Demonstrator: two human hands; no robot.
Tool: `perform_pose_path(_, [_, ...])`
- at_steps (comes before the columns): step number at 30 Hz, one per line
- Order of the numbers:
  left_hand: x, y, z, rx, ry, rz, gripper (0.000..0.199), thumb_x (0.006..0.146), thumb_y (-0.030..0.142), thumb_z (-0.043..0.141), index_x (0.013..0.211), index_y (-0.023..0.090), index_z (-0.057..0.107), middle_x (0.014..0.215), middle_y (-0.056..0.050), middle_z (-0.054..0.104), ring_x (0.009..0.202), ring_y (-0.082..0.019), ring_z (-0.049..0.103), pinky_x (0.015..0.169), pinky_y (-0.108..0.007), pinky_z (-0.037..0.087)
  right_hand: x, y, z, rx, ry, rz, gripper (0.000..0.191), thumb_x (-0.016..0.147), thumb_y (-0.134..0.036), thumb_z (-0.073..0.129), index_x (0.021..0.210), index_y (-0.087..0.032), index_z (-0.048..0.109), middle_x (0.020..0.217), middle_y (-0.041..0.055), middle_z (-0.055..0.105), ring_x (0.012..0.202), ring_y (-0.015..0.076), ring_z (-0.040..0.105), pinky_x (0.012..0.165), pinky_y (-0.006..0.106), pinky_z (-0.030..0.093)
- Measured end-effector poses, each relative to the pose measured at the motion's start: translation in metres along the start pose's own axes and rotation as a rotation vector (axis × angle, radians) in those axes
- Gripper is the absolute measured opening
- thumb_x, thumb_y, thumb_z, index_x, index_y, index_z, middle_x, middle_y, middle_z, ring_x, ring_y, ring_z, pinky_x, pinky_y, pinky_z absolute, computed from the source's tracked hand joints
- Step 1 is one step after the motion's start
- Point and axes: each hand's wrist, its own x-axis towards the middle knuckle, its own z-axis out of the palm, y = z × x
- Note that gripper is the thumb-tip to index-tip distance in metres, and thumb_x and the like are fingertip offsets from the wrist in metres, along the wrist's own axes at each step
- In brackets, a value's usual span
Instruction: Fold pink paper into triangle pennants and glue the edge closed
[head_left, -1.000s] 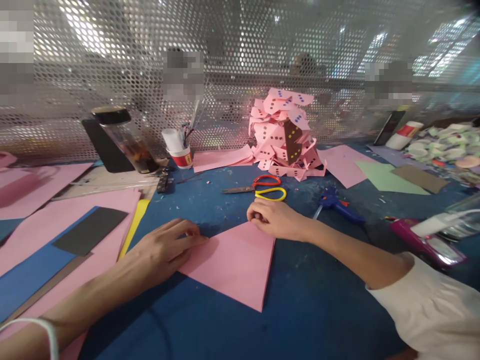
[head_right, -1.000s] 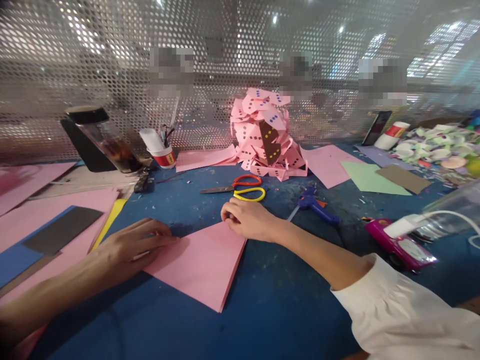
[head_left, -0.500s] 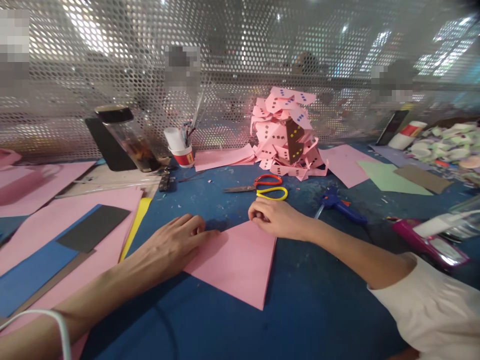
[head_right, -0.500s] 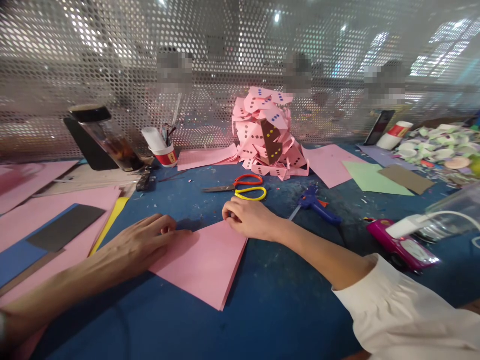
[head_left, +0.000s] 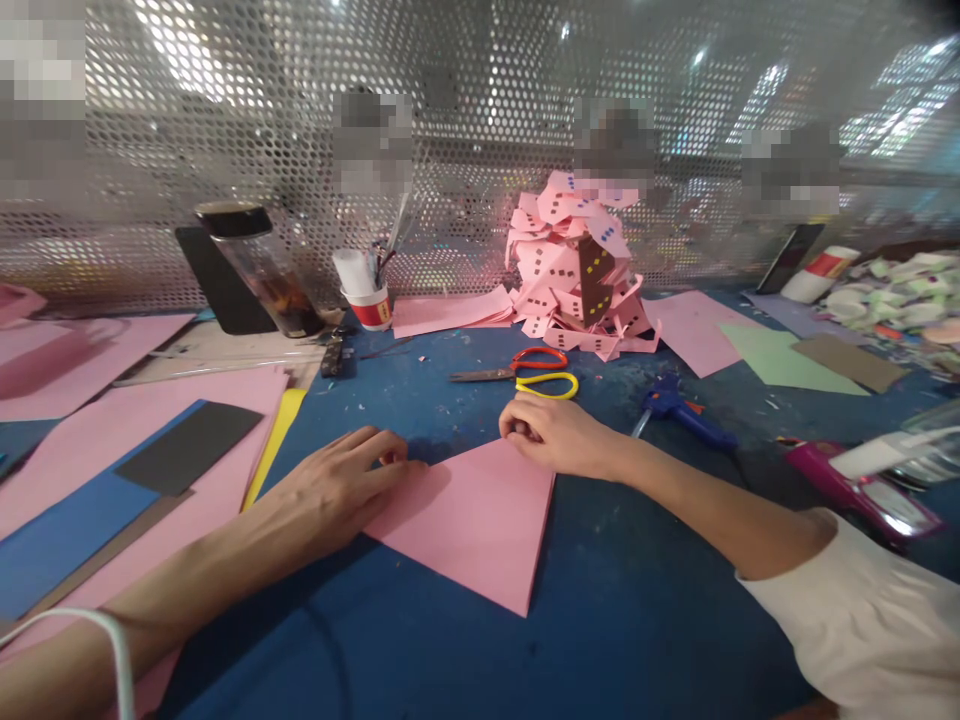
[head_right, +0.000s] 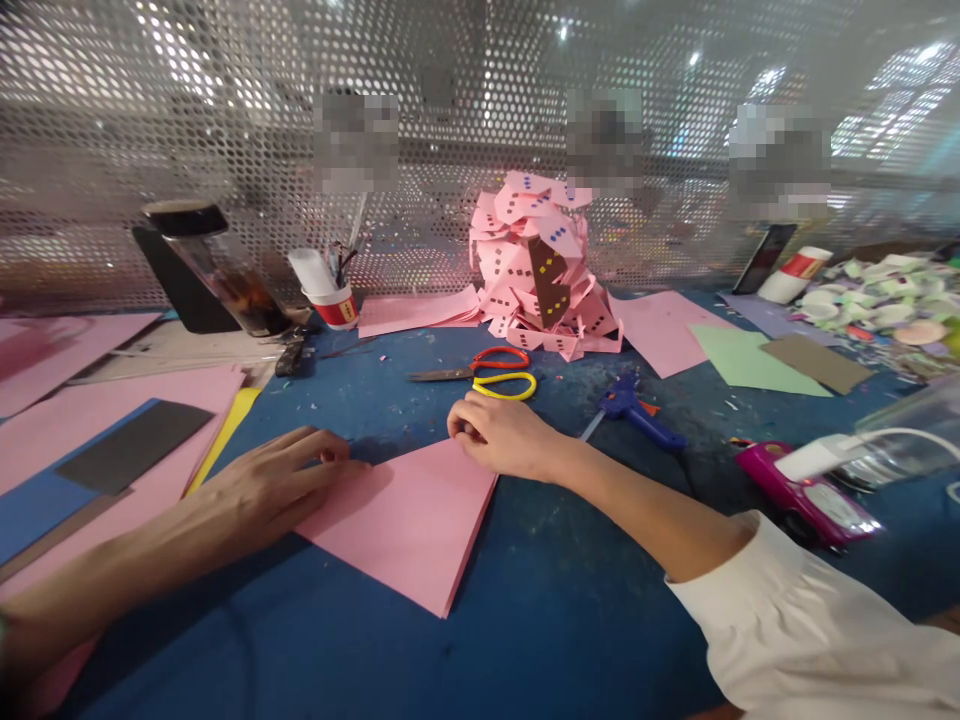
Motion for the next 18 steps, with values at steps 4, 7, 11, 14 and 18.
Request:
perform_pose_path(4, [-0.0016, -0.0003, -0.0012, -0.023, -0.011, -0.005, 0.033, 0.101, 0.009, 0.042, 0.119, 0.024, 0.065, 0.115, -0.008, 0.064, 0.099, -0.021, 0.061, 0.083, -0.034, 0.052, -0.0004, 0.0007, 0.0006, -0.008, 0.004, -0.001, 0.009, 0.092, -0.013, 0.056, 0.094, -0.020, 0.061, 0.093, 0.0001, 0.060, 0.079, 0.0119, 0.056, 0.073, 0.026, 0.041])
perform_pose_path(7, [-0.0027, -0.0008, -0.0011, -0.048, -0.008, -0.017, 0.034, 0.102, 0.009, 0.042, 0.121, 0.024, 0.065, 0.116, -0.007, 0.064, 0.101, -0.020, 0.062, 0.086, -0.034, 0.051, -0.0007, 0.0010, 0.0008, -0.009, 0.001, 0.002, 0.009, 0.092, -0.013, 0.055, 0.094, -0.020, 0.061, 0.093, -0.0001, 0.060, 0.078, 0.0116, 0.055, 0.072, 0.026, 0.041])
perform_pose_path(11, [-0.0047, -0.0030, -0.0004, -0.075, 0.004, -0.005, 0.032, 0.104, 0.013, 0.042, 0.121, 0.025, 0.066, 0.117, -0.006, 0.065, 0.102, -0.019, 0.062, 0.089, -0.034, 0.051, -0.0004, 0.0004, 0.0003, -0.006, -0.004, 0.002, 0.009, 0.092, -0.013, 0.056, 0.094, -0.020, 0.061, 0.093, 0.0002, 0.060, 0.079, 0.0118, 0.056, 0.072, 0.027, 0.041])
perform_pose_path(14, [-0.0052, -0.0028, -0.0017, -0.090, 0.006, -0.011, 0.031, 0.105, 0.013, 0.041, 0.119, 0.025, 0.066, 0.118, -0.005, 0.067, 0.103, -0.018, 0.062, 0.090, -0.033, 0.050, -0.0002, 0.0001, 0.0002, -0.011, -0.003, 0.005, 0.010, 0.092, -0.013, 0.055, 0.094, -0.020, 0.061, 0.093, 0.0003, 0.060, 0.078, 0.0120, 0.055, 0.073, 0.027, 0.041])
perform_pose_path(18, [-0.0047, 0.0001, -0.0048, -0.104, 0.008, -0.028, 0.030, 0.104, 0.012, 0.042, 0.114, 0.024, 0.067, 0.118, -0.004, 0.069, 0.103, -0.017, 0.063, 0.090, -0.032, 0.050, -0.0003, 0.0007, 0.0003, -0.007, -0.009, 0.005, 0.010, 0.092, -0.013, 0.054, 0.095, -0.020, 0.061, 0.094, 0.0008, 0.060, 0.079, 0.0125, 0.055, 0.072, 0.028, 0.041])
